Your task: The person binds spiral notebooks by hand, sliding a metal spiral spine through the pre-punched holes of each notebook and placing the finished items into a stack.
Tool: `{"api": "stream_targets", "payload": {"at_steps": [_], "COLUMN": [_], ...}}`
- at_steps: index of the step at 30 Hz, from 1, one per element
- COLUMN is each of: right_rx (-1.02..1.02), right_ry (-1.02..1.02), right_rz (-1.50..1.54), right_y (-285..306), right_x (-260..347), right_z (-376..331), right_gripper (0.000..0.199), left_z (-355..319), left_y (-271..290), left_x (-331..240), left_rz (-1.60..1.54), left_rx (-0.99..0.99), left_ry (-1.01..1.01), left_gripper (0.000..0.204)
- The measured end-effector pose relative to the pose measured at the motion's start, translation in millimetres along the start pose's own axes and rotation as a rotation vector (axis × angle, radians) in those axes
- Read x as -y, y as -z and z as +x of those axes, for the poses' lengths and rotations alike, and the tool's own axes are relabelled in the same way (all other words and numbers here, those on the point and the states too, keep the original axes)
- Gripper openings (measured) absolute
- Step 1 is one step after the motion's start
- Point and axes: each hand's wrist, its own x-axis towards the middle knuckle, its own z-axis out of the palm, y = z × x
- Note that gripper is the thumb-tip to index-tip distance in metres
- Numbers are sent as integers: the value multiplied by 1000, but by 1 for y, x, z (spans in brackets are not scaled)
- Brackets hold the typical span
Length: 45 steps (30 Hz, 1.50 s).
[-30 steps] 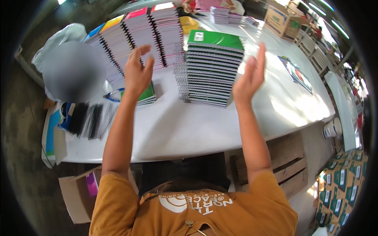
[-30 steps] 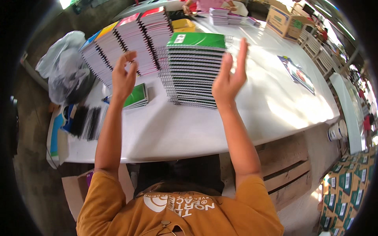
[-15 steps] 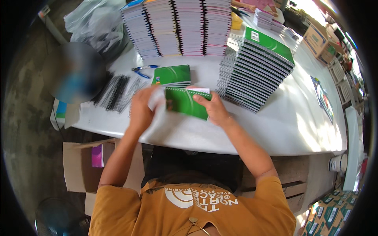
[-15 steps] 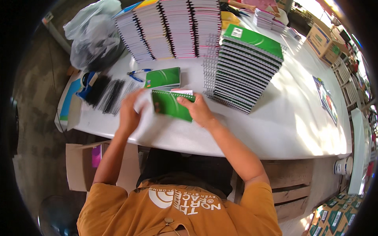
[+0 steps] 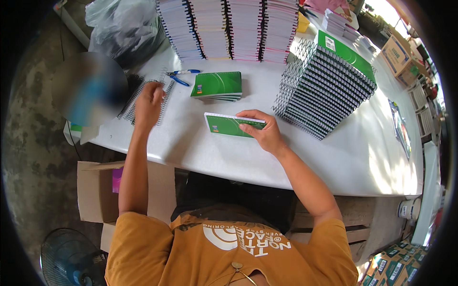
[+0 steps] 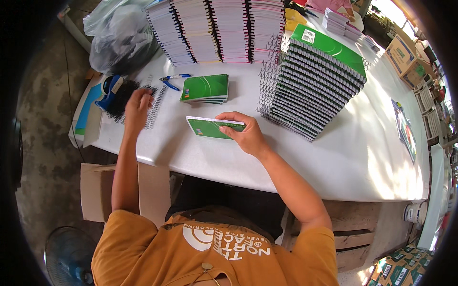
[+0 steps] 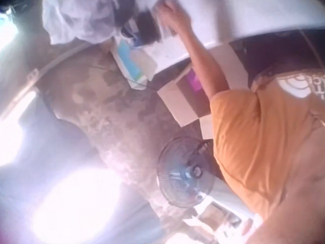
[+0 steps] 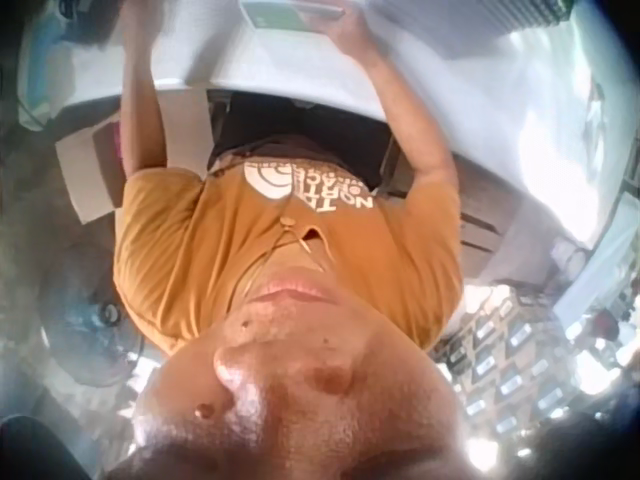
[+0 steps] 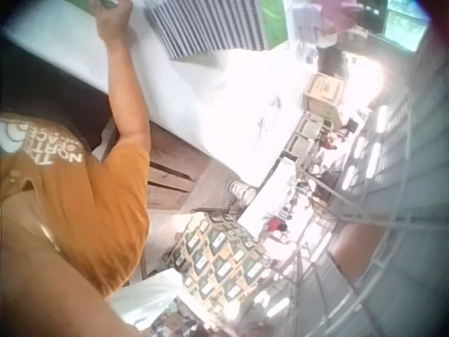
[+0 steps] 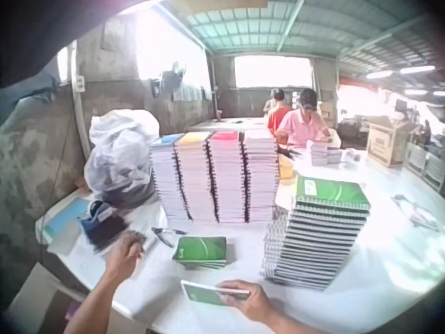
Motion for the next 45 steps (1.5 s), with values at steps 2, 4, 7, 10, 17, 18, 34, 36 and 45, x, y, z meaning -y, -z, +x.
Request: {"api": "stream_targets", "payload": {"at_steps": [2,4,7,10,17,18,34,36,45], "right_rx": [-32,-71,-56,-43,-36,-44,-106,-96,-23], "right_ry": [-14,-51,-47,-74,-60,-45,-21,-9,88], "right_rz": [38,103,112,112,66,41,4,-37,-92], "right_y": [-1,-2,-9,-7,-8,-7,-12,-9,-11], "right_x": [-2,-1,5,1,0,-2,-7,-7,-4], "right_z": [-1,-1,-1,-1,-1,-2,-5,-6,-7], "right_gripper": [25,20,20,24,27,26,22,22,24], "left_z": [-26,-54,-87,-84,-71,-71,-30,-33,-43], "left_y": [-2,-19,-34,-36,-32,-31,-22,-21,-15], "left_x": [-21,-40,-59,-51,-34,-35,-1,-27,-59], "left_rz": [-252,-318,-219,-202,-221,-241,-1312,-949,247], "left_rx": [361,560,649,553,497,518,1159,918,603], "left_ry": [70,145,183,152,65,110,1031,869,-382], "left_gripper": [43,49,52,43,38,40,38,31,22]}}
